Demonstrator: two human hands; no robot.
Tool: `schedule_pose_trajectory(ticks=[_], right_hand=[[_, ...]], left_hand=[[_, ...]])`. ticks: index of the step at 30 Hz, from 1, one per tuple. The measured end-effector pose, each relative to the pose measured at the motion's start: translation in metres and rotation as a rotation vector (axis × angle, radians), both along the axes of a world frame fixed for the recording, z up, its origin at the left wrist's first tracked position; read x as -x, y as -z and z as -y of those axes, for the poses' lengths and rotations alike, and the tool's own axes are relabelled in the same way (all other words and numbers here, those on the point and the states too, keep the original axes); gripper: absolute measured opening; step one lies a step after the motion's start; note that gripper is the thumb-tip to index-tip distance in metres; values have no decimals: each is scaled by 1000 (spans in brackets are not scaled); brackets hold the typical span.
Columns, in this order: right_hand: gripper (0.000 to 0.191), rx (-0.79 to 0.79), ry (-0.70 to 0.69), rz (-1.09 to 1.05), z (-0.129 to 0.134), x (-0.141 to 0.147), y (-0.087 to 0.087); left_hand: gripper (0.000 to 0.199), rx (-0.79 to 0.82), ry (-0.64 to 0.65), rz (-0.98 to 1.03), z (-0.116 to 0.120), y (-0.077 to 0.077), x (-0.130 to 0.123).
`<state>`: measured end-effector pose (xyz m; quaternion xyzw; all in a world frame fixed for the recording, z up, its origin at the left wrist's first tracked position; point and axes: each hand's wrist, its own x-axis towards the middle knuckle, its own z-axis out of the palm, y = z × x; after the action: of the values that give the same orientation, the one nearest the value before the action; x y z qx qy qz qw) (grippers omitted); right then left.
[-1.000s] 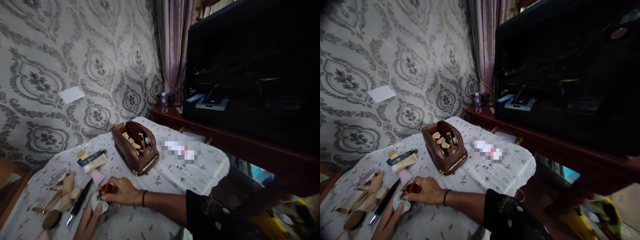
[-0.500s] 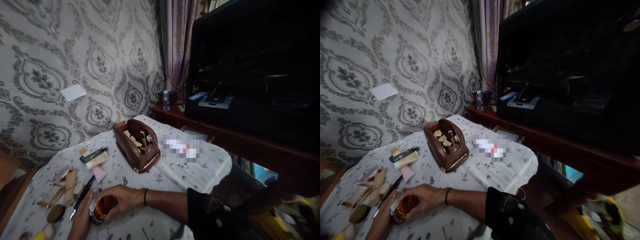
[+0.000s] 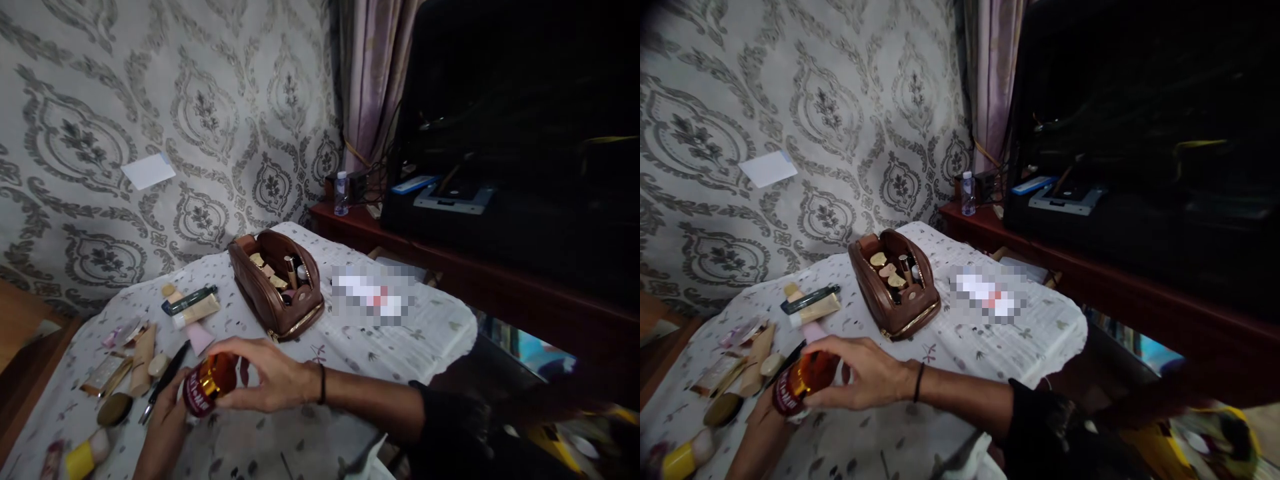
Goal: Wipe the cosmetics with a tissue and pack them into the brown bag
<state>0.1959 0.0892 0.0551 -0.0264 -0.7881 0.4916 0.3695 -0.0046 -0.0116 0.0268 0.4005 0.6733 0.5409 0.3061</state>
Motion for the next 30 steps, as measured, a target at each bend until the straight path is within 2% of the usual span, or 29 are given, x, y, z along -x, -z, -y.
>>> schedule_pose_trajectory(ticks=[3,5,9,12,16,20,25,30], right_hand=[[55,-89,160,-126,-16,-41,-17],[49,-61,316,-175,-29,-63,-21],[43,95,533,-231,-51,-84,-15],[43,107,622,-202,-61,-85,-4],[44,73,702,-153,-67,-86,14],[41,119,769,-203,-69,-88,29],[42,147,864,-193,-69,-93,35],[42,102,867,-103,-66,-100,34]], left_hand=[[30,15,206,-409,-6,-19,-10],[25,-16,278,-651,-13,-34,-23],[26,-339,359,-1004,-36,-58,-61],[32,-438,404,-1201,-58,-66,-90],[41,-463,392,-1433,-80,-63,-117],[50,-307,341,-1651,-86,-51,-132],[58,-166,334,-1849,-88,-41,-135],[56,-201,390,-1882,-90,-38,-131]])
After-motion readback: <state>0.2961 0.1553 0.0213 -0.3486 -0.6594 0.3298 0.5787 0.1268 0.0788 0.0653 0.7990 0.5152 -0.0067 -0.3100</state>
